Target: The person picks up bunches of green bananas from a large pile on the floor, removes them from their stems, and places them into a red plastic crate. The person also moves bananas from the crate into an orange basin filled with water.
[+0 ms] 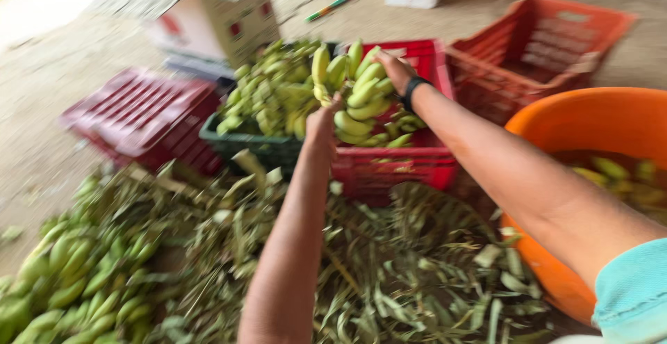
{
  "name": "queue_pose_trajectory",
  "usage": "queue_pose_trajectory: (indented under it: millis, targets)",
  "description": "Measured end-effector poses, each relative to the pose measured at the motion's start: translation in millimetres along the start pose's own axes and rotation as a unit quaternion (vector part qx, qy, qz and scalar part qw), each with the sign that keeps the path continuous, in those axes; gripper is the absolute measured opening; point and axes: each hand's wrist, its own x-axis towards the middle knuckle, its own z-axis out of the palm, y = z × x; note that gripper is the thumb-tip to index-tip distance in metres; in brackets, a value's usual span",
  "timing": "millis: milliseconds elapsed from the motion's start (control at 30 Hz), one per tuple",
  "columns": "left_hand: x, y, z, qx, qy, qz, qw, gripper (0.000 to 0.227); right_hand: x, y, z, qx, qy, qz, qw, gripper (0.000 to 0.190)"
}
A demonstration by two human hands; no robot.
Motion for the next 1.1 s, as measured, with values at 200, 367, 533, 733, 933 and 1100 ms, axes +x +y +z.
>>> queue_pose_trajectory:
  millis: [200,367,533,733,933,1100]
  targets:
    - [-99,-33,178,-0.094,-0.264,-0.041,0.959,0.063,-122,-60,-211,0.091,0.083,0.049,0.991,0.032]
    - [-186,-71,291,-0.044,-0.386,-0.021,0.921,0.063,-224,-69,-379,0.15,0.174,0.034,0.973,0.034]
    - [-242,-130,352,-0.018,-0.46,-0.096,0.883,0.062,-322,-37,-467,0.119,0.287,0.071,0.948,0.037]
    - [-260,-206,353,-0.156,-0.56,-0.245,0.776,0.077,-404,2,-470,0.166,0.382,0.279,0.865,0.037]
    - [-245,-202,352,-0.013,-0.549,-0.223,0.805,0.102,-378,25,-485,-0.182,0.371,0.296,0.861,0.049]
    - [-234,-158,343,0.01,-0.488,-0.18,0.854,0.111,-314,-30,-495,-0.614,0.31,0.34,0.641,0.045]
